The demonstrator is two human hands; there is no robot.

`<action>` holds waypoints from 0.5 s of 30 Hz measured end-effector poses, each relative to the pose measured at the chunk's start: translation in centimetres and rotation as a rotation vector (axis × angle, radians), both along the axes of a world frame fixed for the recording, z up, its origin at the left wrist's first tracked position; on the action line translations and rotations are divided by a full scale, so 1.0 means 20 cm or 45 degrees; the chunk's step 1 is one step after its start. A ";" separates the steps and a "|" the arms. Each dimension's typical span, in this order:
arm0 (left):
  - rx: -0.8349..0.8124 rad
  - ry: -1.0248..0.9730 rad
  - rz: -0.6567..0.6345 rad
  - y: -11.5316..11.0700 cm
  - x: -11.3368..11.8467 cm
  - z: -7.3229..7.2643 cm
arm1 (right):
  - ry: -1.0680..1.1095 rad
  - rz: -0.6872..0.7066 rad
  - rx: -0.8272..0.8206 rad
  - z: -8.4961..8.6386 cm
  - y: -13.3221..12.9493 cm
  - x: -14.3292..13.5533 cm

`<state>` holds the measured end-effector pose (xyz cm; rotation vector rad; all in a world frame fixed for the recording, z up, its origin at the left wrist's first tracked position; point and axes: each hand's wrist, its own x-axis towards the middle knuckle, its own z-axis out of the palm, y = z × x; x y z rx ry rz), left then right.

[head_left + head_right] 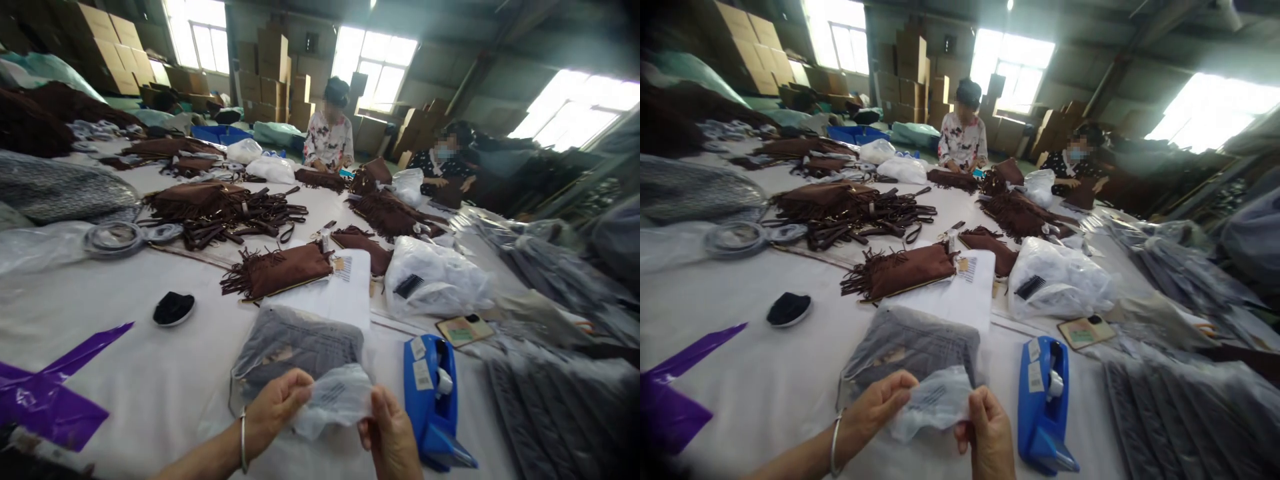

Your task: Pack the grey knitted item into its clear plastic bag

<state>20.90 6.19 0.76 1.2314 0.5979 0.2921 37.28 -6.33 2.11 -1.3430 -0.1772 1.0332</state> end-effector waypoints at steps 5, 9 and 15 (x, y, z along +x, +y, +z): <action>0.133 0.097 0.004 -0.02 0.02 0.02 | -0.060 0.147 0.045 0.05 0.03 -0.02; 0.166 0.112 0.009 -0.04 0.03 0.03 | -0.174 0.381 -0.110 0.00 0.02 -0.05; 0.083 0.114 0.160 -0.03 0.03 0.01 | -0.016 0.128 -0.145 -0.04 0.00 -0.03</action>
